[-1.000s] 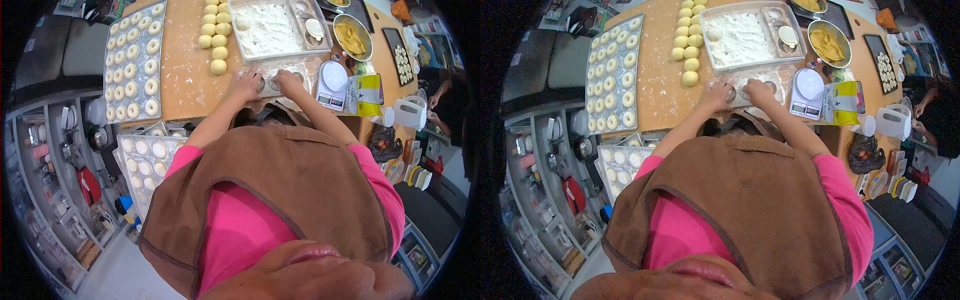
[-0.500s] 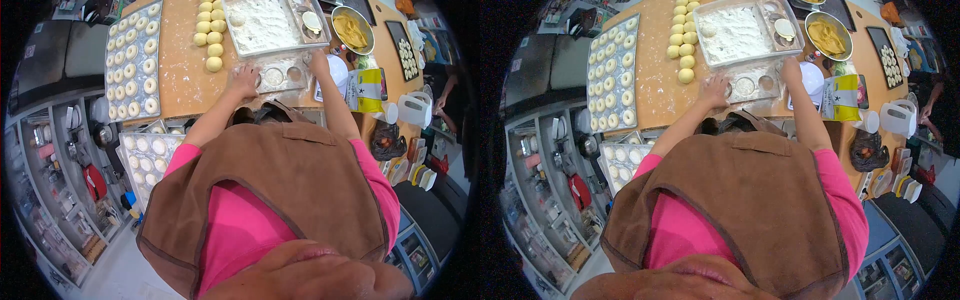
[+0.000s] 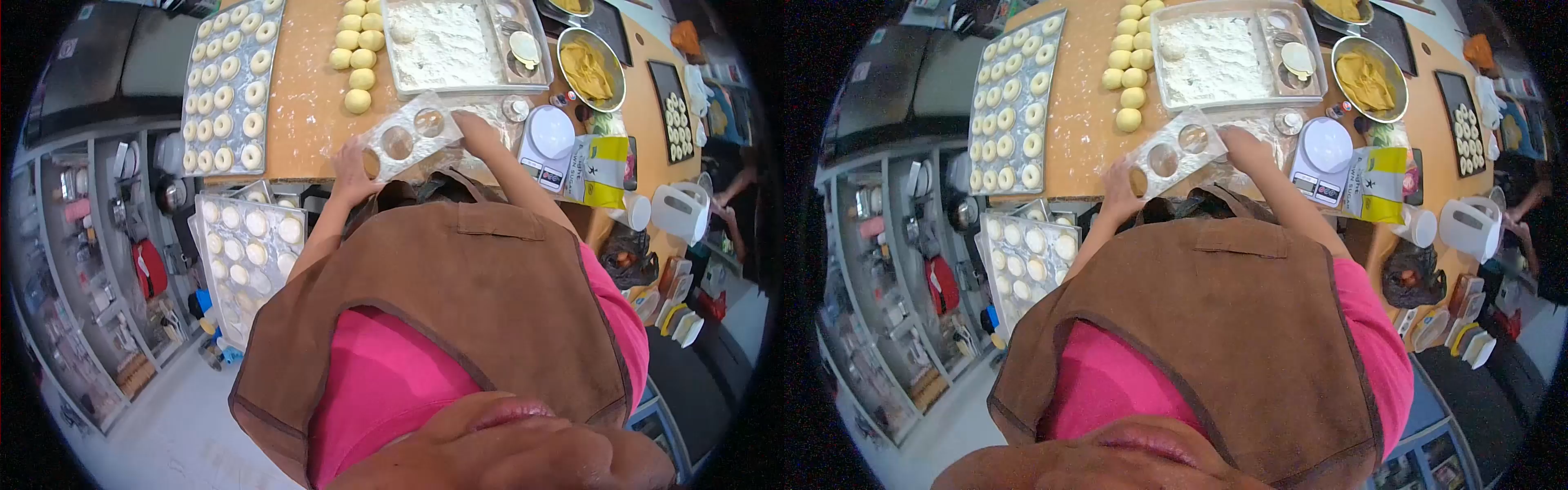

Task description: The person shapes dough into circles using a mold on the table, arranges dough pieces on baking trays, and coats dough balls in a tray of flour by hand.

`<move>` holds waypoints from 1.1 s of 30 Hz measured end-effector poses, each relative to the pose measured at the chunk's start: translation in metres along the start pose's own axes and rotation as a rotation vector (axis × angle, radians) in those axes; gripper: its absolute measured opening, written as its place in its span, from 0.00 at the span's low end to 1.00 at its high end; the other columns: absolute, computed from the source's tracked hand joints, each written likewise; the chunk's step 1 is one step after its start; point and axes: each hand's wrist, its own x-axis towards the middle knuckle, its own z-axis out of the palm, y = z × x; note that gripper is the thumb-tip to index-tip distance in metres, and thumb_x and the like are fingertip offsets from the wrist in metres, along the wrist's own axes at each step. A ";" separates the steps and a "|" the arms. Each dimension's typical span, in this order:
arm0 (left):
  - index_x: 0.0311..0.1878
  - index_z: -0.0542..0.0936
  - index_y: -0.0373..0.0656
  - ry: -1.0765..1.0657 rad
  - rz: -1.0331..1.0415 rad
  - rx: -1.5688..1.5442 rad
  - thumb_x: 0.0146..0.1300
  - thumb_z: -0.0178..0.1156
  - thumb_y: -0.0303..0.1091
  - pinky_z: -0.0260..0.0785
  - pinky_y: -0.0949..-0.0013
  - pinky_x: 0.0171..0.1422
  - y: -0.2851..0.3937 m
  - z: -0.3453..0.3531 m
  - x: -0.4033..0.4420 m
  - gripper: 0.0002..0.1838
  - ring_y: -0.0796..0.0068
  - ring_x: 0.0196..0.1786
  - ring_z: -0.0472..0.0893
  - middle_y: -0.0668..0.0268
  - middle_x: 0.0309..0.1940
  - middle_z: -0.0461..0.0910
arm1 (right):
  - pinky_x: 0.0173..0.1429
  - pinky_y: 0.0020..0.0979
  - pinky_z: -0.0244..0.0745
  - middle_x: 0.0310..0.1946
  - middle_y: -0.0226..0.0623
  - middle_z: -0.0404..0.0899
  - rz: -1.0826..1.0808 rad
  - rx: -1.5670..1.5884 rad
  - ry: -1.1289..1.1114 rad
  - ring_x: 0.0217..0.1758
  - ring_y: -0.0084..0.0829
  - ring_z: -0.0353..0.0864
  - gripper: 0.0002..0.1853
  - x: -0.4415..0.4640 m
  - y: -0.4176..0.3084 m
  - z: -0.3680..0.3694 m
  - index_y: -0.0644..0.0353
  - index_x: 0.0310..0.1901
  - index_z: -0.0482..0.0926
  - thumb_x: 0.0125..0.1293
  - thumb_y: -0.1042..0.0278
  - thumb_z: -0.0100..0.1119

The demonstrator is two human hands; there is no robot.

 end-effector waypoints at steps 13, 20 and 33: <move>0.59 0.69 0.42 0.145 -0.157 0.087 0.25 0.79 0.52 0.59 0.42 0.62 0.007 0.026 -0.037 0.52 0.50 0.64 0.66 0.52 0.58 0.68 | 0.50 0.39 0.73 0.37 0.46 0.81 -0.108 0.470 0.096 0.43 0.43 0.80 0.15 -0.013 0.061 0.004 0.62 0.42 0.80 0.50 0.79 0.58; 0.68 0.64 0.44 -0.178 -0.172 0.113 0.28 0.80 0.54 0.42 0.31 0.73 0.048 0.054 0.032 0.60 0.47 0.75 0.56 0.46 0.71 0.58 | 0.54 0.30 0.79 0.47 0.42 0.82 0.197 1.131 0.031 0.50 0.32 0.83 0.19 -0.029 0.052 -0.066 0.70 0.54 0.74 0.60 0.81 0.58; 0.63 0.70 0.35 0.769 -0.555 -1.538 0.60 0.65 0.26 0.76 0.69 0.55 -0.009 -0.061 -0.140 0.27 0.71 0.52 0.81 0.60 0.52 0.80 | 0.40 0.22 0.73 0.40 0.31 0.81 -0.178 0.999 -0.751 0.40 0.21 0.78 0.14 0.045 -0.280 0.081 0.64 0.49 0.79 0.64 0.69 0.64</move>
